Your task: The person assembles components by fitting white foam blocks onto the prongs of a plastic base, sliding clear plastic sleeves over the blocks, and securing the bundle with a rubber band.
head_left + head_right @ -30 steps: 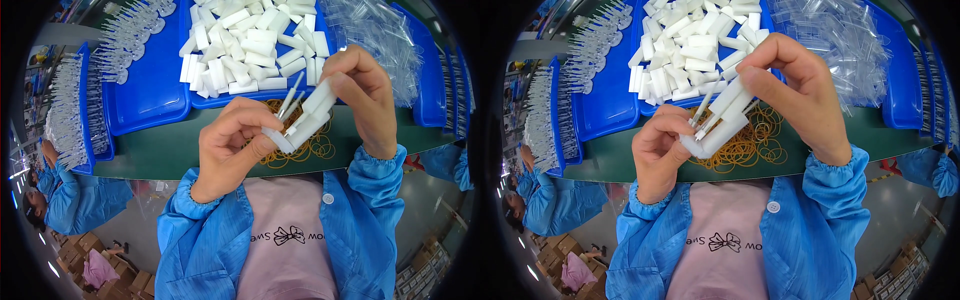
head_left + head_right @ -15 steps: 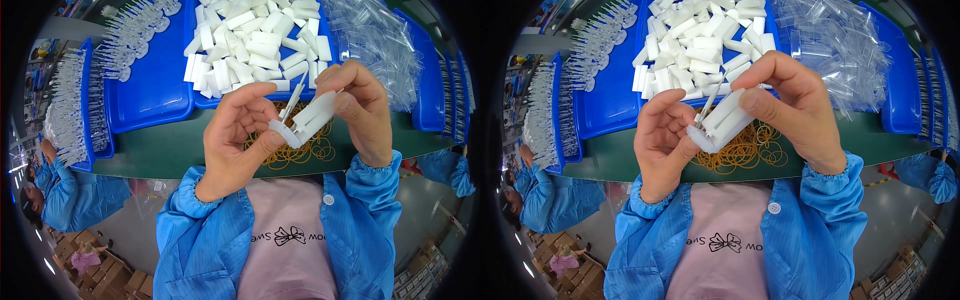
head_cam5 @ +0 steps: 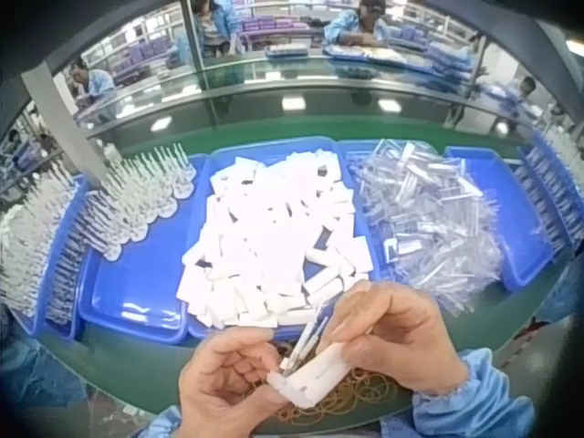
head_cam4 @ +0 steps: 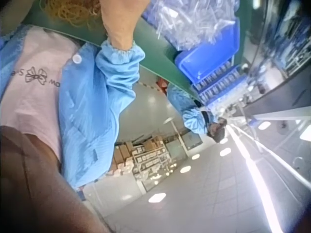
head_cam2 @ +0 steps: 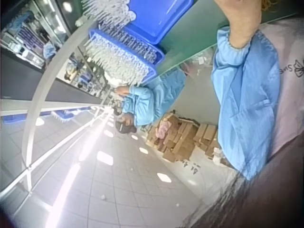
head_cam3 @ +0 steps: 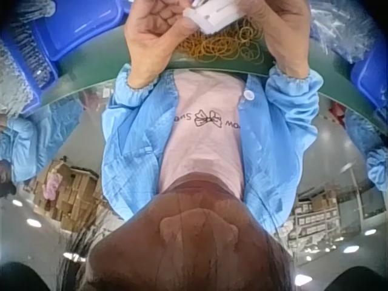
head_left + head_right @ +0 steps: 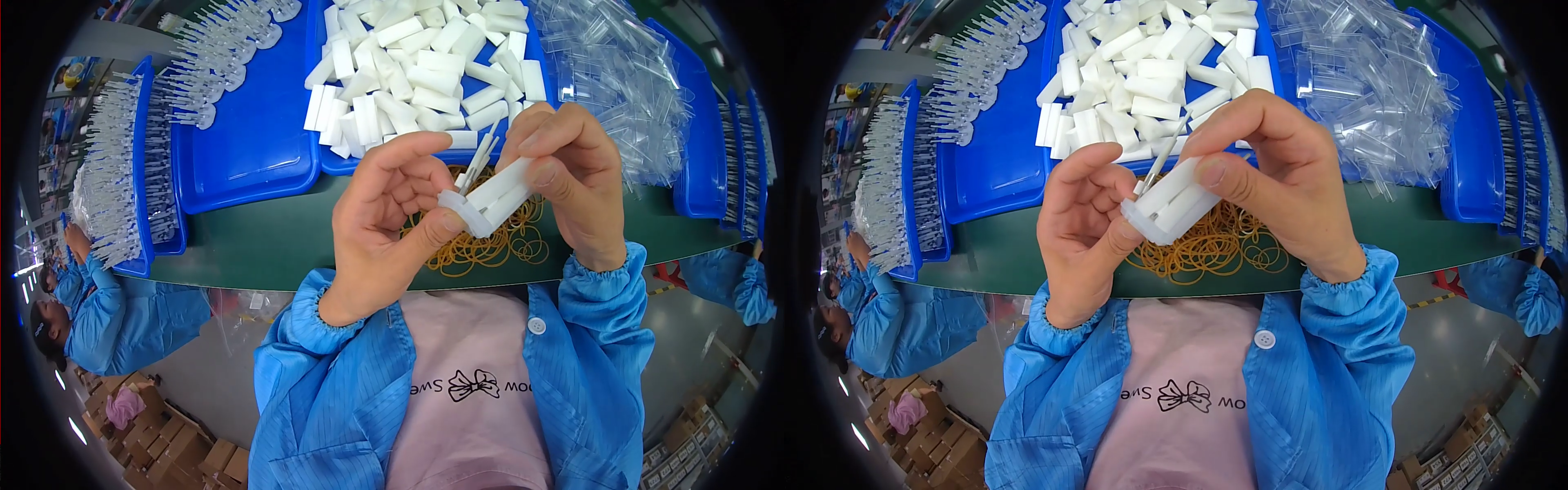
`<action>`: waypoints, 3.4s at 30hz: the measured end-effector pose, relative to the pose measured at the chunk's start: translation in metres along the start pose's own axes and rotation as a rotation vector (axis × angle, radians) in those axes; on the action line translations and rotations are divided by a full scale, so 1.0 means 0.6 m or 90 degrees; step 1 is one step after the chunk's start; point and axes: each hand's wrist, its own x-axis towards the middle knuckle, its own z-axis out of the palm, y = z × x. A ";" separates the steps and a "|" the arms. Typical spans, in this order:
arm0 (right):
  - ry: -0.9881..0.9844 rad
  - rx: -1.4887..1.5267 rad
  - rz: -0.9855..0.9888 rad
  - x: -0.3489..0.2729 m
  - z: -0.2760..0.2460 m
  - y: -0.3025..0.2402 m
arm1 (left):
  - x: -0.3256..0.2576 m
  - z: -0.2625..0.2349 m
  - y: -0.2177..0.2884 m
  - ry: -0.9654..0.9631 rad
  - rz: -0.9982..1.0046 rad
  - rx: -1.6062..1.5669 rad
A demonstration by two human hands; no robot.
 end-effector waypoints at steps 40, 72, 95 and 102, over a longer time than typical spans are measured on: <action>-0.020 -0.716 -0.192 0.077 -0.041 0.015 | -0.021 -0.050 0.009 0.136 0.088 0.191; -0.027 -0.227 -0.021 0.052 -0.004 -0.005 | -0.011 -0.010 0.025 -0.050 0.326 0.596; -0.104 -0.953 -0.206 0.061 -0.034 0.032 | -0.011 -0.039 0.013 0.120 0.123 0.450; -0.062 -0.901 -0.217 0.069 -0.031 0.026 | -0.011 -0.036 0.020 0.070 0.140 0.459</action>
